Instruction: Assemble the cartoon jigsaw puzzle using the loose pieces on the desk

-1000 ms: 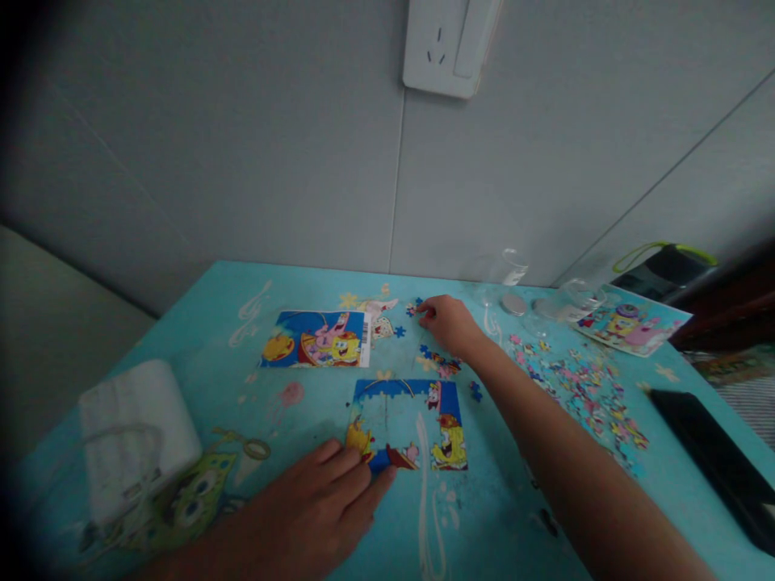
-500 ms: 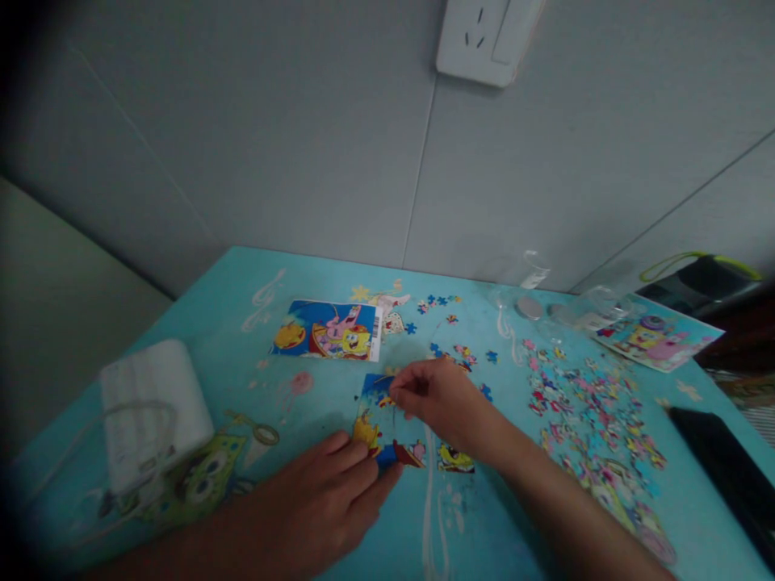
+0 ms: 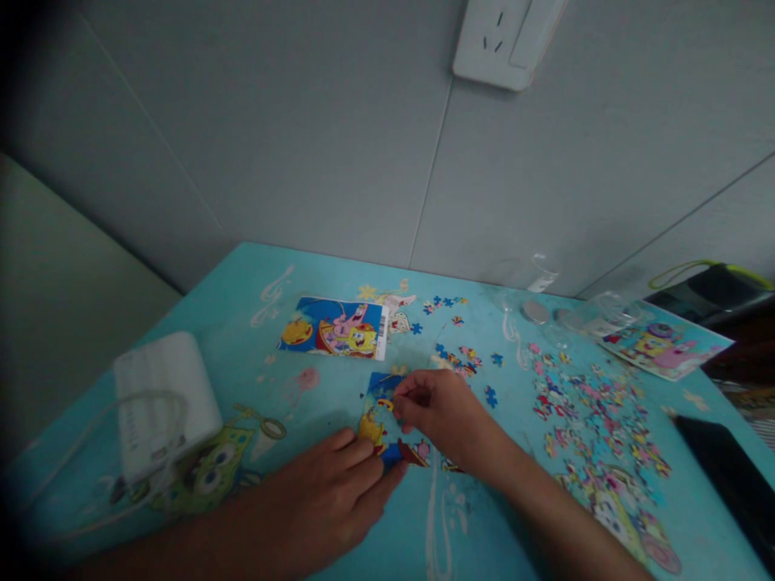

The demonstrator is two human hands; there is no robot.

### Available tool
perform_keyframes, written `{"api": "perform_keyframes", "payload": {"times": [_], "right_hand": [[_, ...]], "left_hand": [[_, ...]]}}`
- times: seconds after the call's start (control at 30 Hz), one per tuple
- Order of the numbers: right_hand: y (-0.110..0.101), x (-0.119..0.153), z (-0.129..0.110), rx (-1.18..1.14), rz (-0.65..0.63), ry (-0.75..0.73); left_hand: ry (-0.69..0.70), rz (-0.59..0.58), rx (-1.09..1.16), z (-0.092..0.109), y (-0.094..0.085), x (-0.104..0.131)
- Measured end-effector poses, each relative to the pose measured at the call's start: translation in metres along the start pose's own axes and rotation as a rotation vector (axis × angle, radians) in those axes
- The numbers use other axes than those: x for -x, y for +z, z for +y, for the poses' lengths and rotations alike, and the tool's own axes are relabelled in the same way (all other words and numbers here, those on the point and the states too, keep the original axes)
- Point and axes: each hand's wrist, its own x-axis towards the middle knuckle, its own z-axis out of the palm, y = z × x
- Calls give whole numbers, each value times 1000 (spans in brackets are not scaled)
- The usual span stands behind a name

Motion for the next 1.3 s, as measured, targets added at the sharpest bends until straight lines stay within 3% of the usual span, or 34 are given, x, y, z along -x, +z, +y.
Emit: {"api": "perform_keyframes", "payload": {"times": [0.53, 0.77, 1.3], "right_hand": [[1, 5, -3, 139, -31, -27], [0, 10, 2, 150, -126, -29], [4, 8, -4, 216, -65, -57]], "left_hand": [[-1, 2, -13, -1, -1, -2], [12, -17, -5, -1, -5, -1], [17, -7, -4, -1, -5, -1]]}}
